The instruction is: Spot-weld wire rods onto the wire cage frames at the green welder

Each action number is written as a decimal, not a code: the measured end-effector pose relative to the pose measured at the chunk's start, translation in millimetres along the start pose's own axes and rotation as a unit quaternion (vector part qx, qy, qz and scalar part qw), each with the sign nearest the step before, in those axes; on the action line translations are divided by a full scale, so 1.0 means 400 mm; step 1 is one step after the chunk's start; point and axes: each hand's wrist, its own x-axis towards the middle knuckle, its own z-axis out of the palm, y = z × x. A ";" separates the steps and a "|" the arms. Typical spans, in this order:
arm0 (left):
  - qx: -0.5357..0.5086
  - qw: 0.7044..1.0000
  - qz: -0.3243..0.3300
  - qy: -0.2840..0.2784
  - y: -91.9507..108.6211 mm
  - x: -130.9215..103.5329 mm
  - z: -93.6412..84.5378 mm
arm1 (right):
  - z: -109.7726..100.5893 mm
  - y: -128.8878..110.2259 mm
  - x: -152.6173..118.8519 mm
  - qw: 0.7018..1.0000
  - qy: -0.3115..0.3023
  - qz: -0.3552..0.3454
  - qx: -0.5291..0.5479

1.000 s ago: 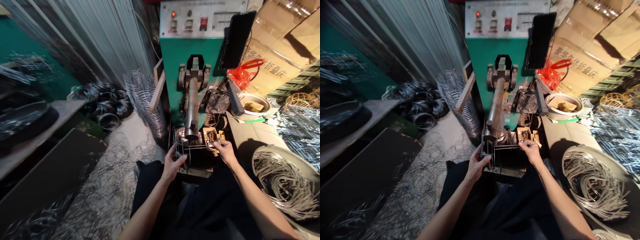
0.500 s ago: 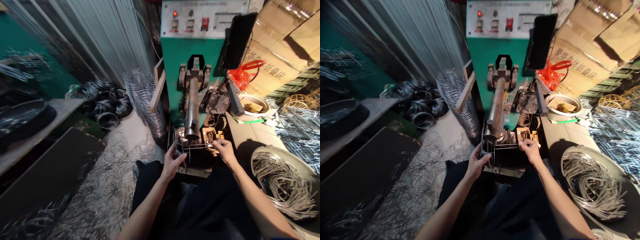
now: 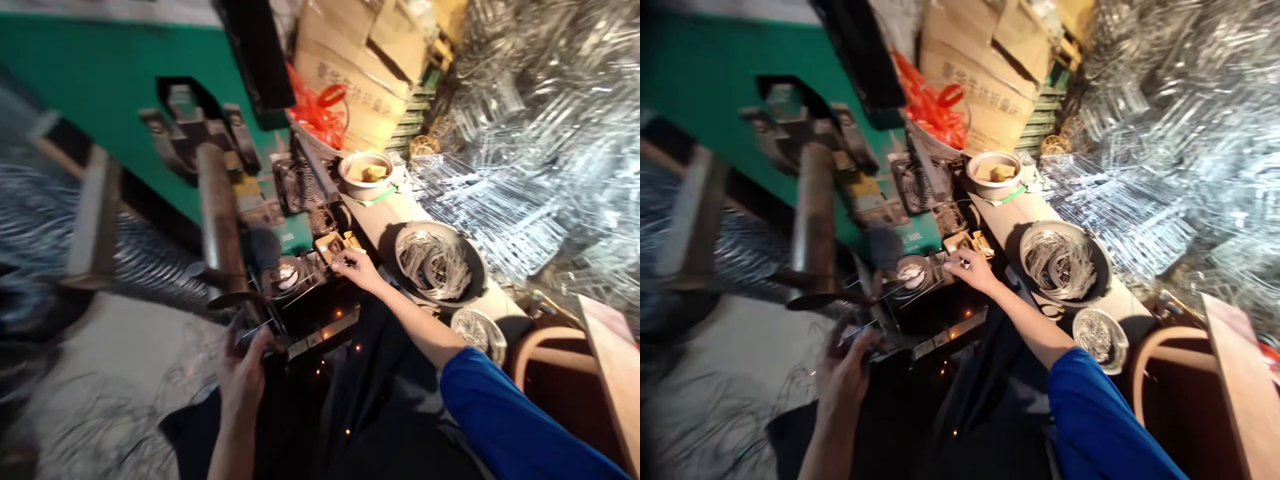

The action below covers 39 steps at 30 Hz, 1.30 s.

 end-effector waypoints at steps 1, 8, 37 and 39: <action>0.009 1.000 -0.003 0.001 0.001 0.002 0.005 | -0.047 0.032 -0.017 0.997 0.021 0.030 -0.063; 0.066 0.998 0.006 0.020 -0.004 -0.011 0.012 | -0.368 0.299 -0.206 0.836 0.076 0.413 -0.352; 0.066 0.996 0.017 0.058 0.002 -0.083 -0.011 | -0.445 0.430 -0.349 0.785 -0.259 0.319 -0.463; 0.068 0.996 0.015 0.064 0.000 -0.085 -0.021 | -0.449 0.427 -0.349 0.777 -0.272 0.308 -0.476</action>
